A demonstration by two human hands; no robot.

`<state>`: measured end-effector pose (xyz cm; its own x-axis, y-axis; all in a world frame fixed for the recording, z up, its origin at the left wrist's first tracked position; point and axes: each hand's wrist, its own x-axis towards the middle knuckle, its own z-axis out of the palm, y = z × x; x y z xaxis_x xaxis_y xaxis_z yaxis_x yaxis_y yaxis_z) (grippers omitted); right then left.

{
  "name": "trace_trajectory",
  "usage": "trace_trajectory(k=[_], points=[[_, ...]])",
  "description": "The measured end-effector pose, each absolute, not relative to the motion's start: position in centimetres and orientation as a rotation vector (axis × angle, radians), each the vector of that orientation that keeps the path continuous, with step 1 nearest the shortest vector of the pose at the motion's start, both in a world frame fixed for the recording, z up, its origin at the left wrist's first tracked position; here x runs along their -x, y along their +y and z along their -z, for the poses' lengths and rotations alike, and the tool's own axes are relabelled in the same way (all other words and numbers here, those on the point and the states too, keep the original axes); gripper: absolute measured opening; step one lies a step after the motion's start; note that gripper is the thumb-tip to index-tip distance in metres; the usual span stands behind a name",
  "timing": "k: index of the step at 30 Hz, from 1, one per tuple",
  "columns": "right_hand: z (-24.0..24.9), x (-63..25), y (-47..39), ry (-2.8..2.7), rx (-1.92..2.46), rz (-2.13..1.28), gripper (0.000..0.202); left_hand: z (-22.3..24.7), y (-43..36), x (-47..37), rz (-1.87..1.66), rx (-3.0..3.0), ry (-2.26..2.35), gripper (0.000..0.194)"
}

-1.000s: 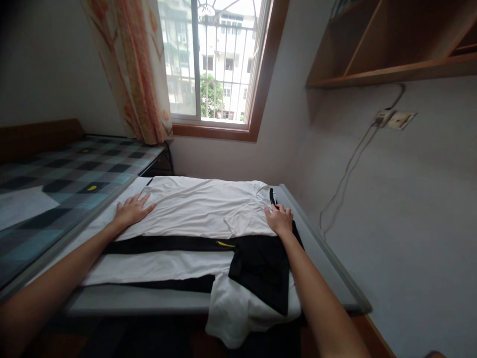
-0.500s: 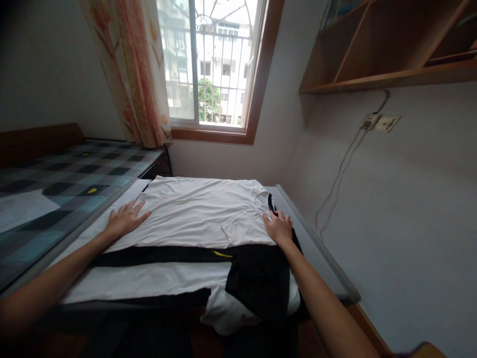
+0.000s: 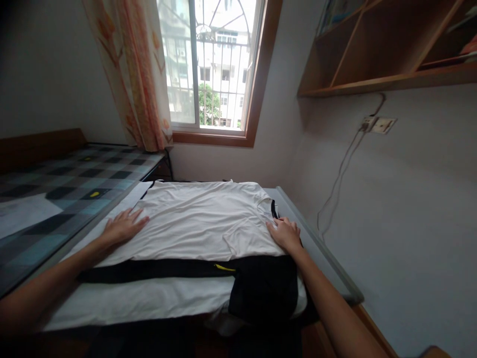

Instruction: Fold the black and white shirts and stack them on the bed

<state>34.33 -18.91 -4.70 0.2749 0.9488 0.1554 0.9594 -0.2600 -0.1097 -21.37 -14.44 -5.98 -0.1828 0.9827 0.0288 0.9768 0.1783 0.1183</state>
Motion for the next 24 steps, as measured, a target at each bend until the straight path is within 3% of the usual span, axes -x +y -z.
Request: trace_trajectory(k=[9,24], points=[[3.2,-28.4,-11.3,-2.138,2.001,0.144,0.053,4.6,-7.6,16.7,-0.318,-2.288,2.163,0.058],[6.0,-27.8,-9.3,-2.240,2.078,-0.050,0.063,6.1,-5.5,18.0,-0.066,-2.270,2.174,0.070]])
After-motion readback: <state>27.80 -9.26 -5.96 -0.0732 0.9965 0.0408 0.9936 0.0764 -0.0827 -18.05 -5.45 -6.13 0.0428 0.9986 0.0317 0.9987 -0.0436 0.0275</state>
